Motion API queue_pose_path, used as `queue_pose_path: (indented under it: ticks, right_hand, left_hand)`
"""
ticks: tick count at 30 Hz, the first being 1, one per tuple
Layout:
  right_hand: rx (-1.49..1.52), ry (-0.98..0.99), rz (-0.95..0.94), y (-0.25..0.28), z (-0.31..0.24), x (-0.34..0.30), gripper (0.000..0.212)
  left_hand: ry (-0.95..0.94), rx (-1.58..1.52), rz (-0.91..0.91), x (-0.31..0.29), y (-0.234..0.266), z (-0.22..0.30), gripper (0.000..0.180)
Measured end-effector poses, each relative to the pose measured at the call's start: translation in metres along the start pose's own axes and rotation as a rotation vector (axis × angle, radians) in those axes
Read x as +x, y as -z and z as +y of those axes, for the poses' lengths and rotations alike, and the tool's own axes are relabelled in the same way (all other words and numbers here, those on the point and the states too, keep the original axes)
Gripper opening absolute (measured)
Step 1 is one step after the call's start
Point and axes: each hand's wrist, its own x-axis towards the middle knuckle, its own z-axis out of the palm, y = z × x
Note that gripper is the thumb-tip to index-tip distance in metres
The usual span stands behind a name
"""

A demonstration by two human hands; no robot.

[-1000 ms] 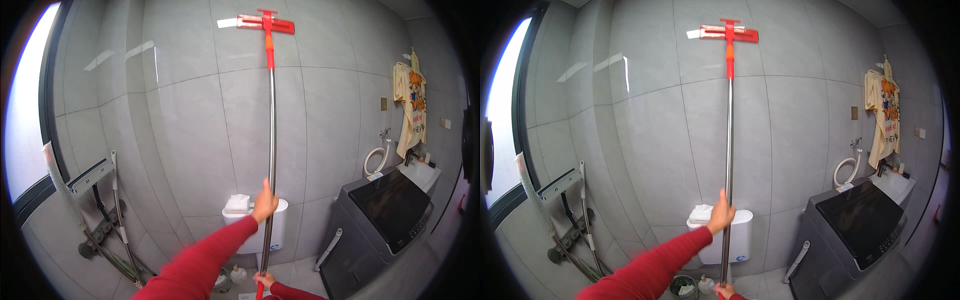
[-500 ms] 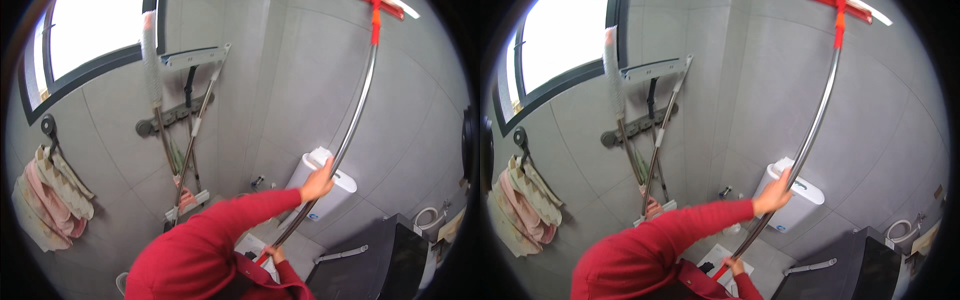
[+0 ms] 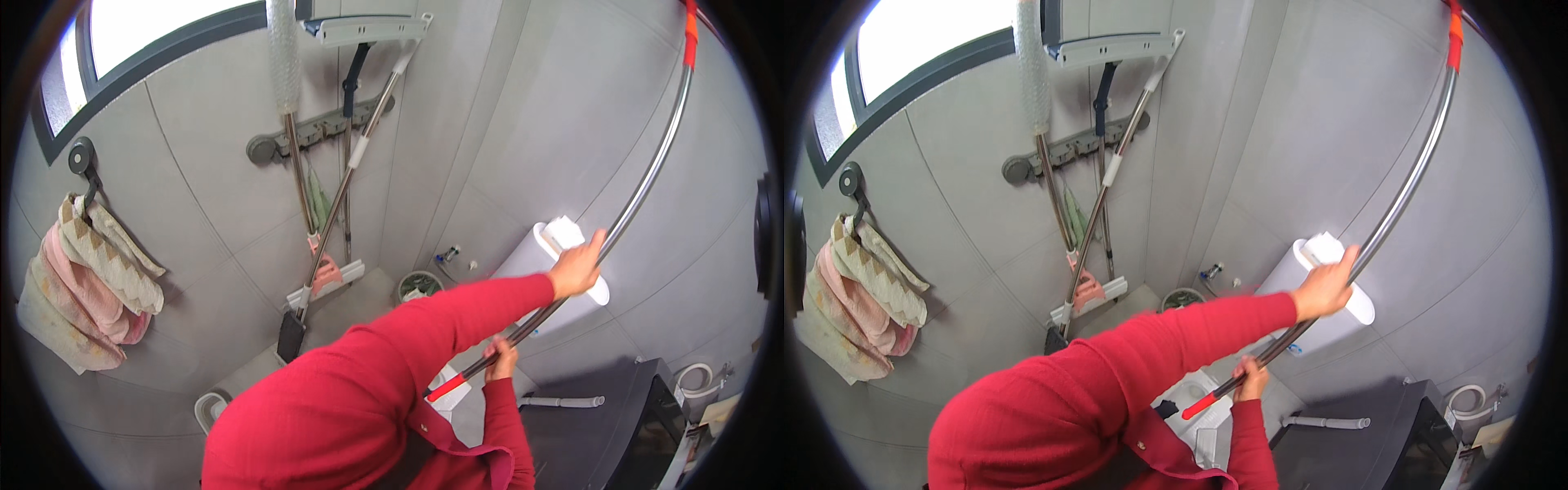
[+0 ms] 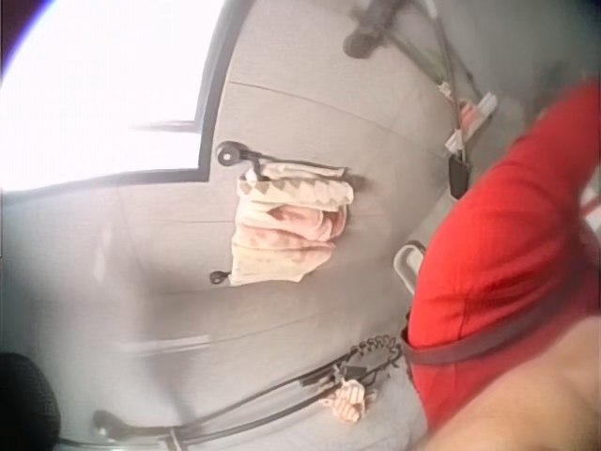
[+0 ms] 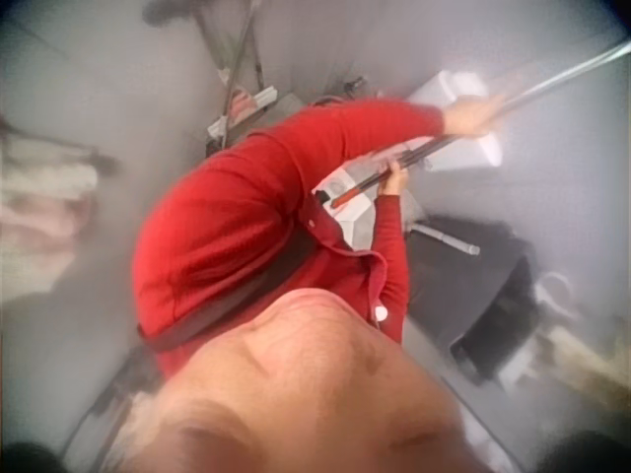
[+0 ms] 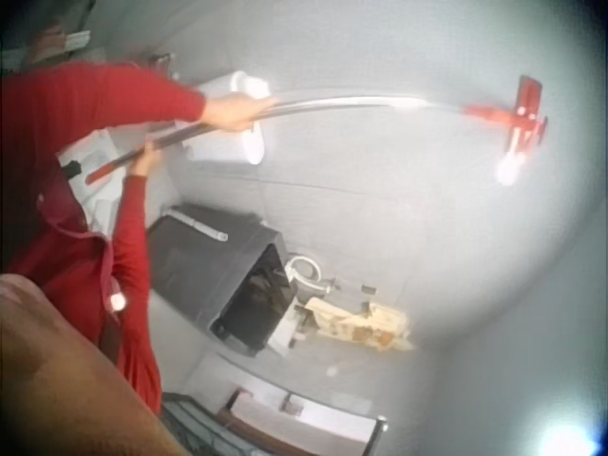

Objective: The person assembles a mop by attaching a red mop head to a metal pole. They then extend the pole to full length and place the assembled mop against the wall next to other cleaning tools.

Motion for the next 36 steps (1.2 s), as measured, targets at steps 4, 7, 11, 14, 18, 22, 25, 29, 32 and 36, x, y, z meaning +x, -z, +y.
queue_pose_path:
  ticks: [4, 7, 11, 14, 18, 22, 25, 29, 32, 36]
  right_hand:
    - [-0.066, -0.196, 0.010, 0.093, 0.098, -0.037, 0.009]
    - [-0.210, -0.246, 0.026, 0.135, 0.142, -0.070, 0.007]
    - [-0.368, -0.225, 0.035, 0.085, 0.112, -0.077, 0.013]
    - [-0.300, -0.085, 0.074, 0.055, 0.065, -0.049, 0.011]
    - [-0.166, 0.014, 0.140, 0.025, 0.016, -0.040, 0.012]
    - [-0.178, 0.187, 0.127, 0.000, -0.038, -0.029, 0.015]
    - [-0.135, 0.292, 0.125, -0.009, -0.086, -0.017, 0.016]
    - [0.032, 0.322, 0.096, -0.022, -0.133, -0.010, 0.018]
    - [-0.004, 0.336, 0.214, -0.003, -0.124, 0.006, 0.021]
    - [-0.259, 0.288, 0.377, 0.081, -0.052, 0.015, 0.029]
  left_hand:
    - [0.043, -0.113, -0.058, -0.112, -0.046, -0.043, 0.064]
    - [0.158, -0.146, -0.201, -0.161, -0.061, -0.049, 0.065]
    - [0.337, -0.090, -0.250, -0.169, -0.042, -0.056, 0.067]
    - [0.144, -0.288, -0.121, -0.149, -0.041, -0.066, 0.075]
    - [0.136, -0.509, -0.149, -0.009, -0.004, 0.000, 0.068]
    - [0.119, -0.543, -0.190, 0.132, 0.013, 0.039, 0.039]
    - [0.067, -0.512, -0.124, 0.175, 0.014, 0.089, 0.036]
    - [-0.096, -0.263, -0.095, 0.229, -0.043, 0.126, 0.033]
    - [-0.168, -0.094, -0.016, 0.224, -0.081, 0.126, 0.034]
    - [-0.192, -0.136, -0.065, 0.155, -0.140, 0.063, 0.033]
